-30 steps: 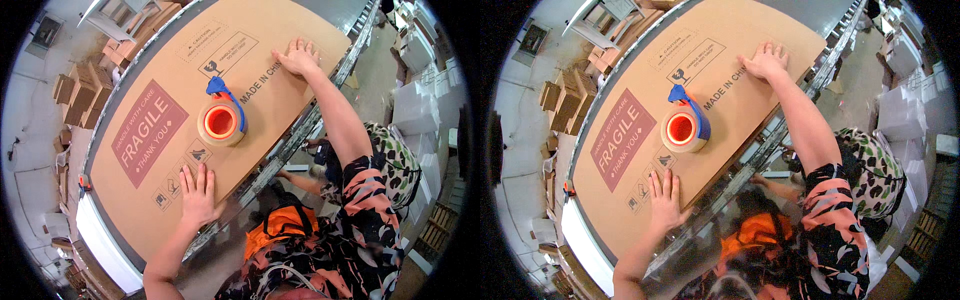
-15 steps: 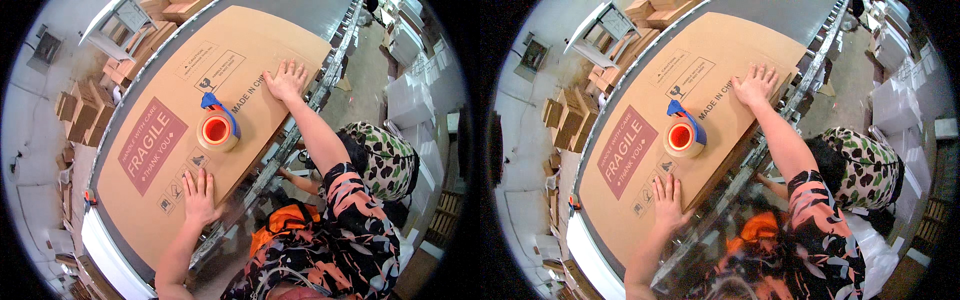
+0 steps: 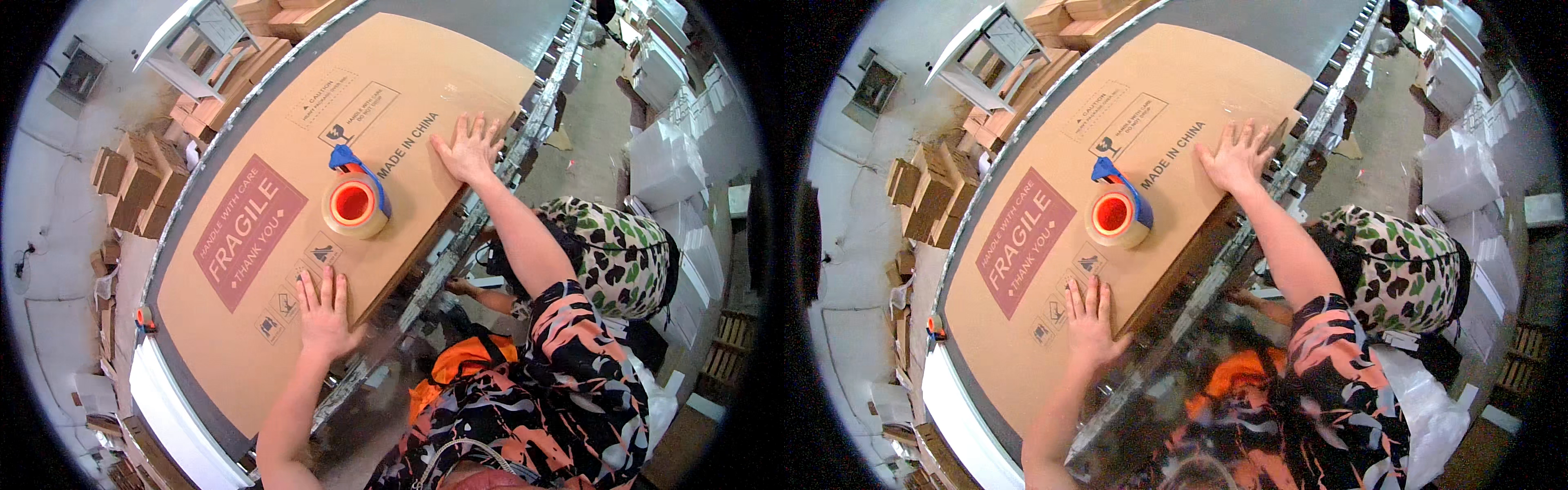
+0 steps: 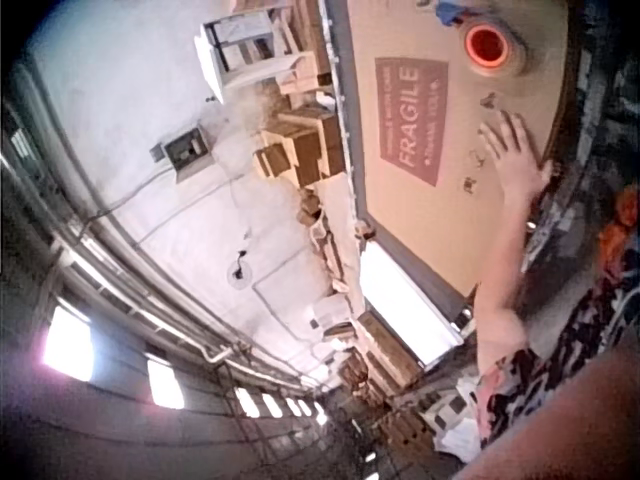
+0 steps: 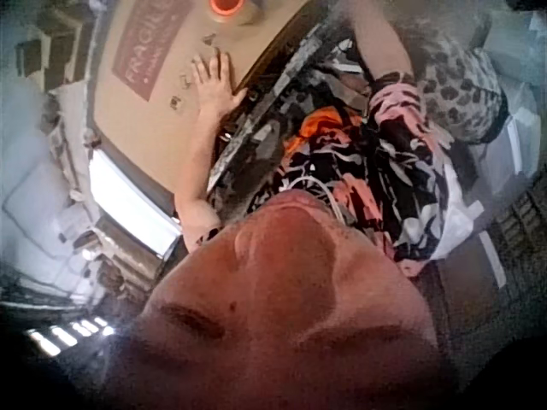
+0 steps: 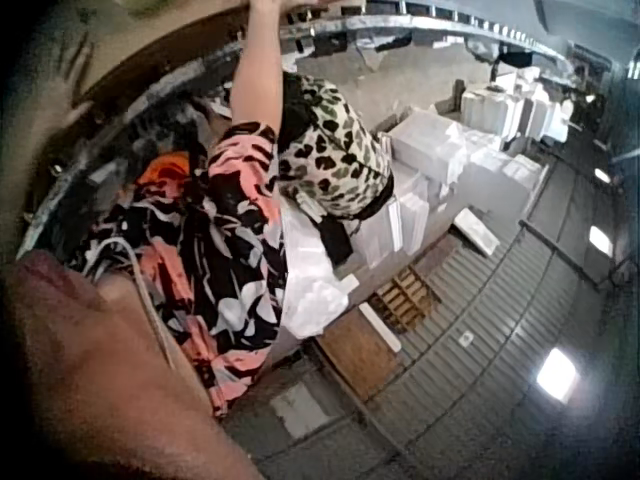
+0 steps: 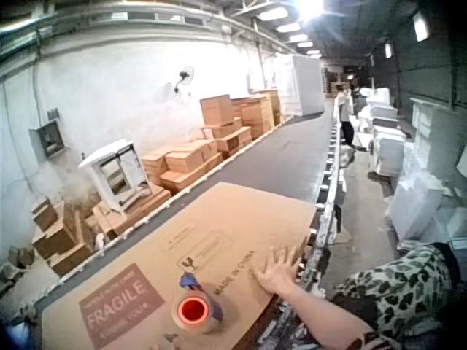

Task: The person places white foam sheets into a cardboard box on a conveyor belt, folds the flaps, and seals the box using a handheld tape dispenser. The process is repeated for multiple boxes throughout the clip.

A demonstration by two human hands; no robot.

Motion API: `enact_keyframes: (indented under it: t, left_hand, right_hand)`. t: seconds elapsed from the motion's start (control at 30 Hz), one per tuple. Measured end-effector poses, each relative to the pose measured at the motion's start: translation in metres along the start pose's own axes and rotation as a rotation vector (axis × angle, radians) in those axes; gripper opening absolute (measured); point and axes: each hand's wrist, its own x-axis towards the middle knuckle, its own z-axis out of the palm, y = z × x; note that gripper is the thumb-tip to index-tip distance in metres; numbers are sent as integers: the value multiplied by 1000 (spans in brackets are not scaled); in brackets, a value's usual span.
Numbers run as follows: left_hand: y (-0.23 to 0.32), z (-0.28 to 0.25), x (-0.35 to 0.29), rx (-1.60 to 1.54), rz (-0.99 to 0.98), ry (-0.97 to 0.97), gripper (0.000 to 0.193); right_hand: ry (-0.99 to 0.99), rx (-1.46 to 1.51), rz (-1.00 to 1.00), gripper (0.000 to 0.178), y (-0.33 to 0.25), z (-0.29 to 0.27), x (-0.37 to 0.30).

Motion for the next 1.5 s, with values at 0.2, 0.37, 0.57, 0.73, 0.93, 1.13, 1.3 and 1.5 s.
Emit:
enact_keyframes:
  t: [0.2, 0.37, 0.57, 0.73, 0.93, 1.13, 1.3, 1.5]
  left_hand:
    - [2, -6, 3, 2, 28, 18, 109]
    - [4, -8, 6, -8, -7, 14, 103]
    - [3, -8, 2, -3, -9, 26, 105]
    - [6, -12, 2, -28, 11, 52, 104]
    - [3, -7, -5, -22, -13, 23, 110]
    - [-3, -3, -3, 41, -22, -12, 112]
    - [6, -2, -9, 58, -92, 38, 108]
    - [1, 15, -12, 69, -102, 112, 105]
  right_hand:
    - [137, 1060, 484, 112, 65, 25, 62]
    - [78, 1341, 610, 64, 28, 20, 3]
    - [331, 607, 130, 93, 7, -8, -20]
    - [-174, -144, -424, 66, 0, -28, 77]
    - [-188, -228, -592, 61, -17, -16, 8]
    - [-530, 762, -412, 76, -61, -44, -59]
    - [-562, 513, -405, 51, -139, -16, -71]
    - [-780, 830, -148, 53, -157, -42, -89]
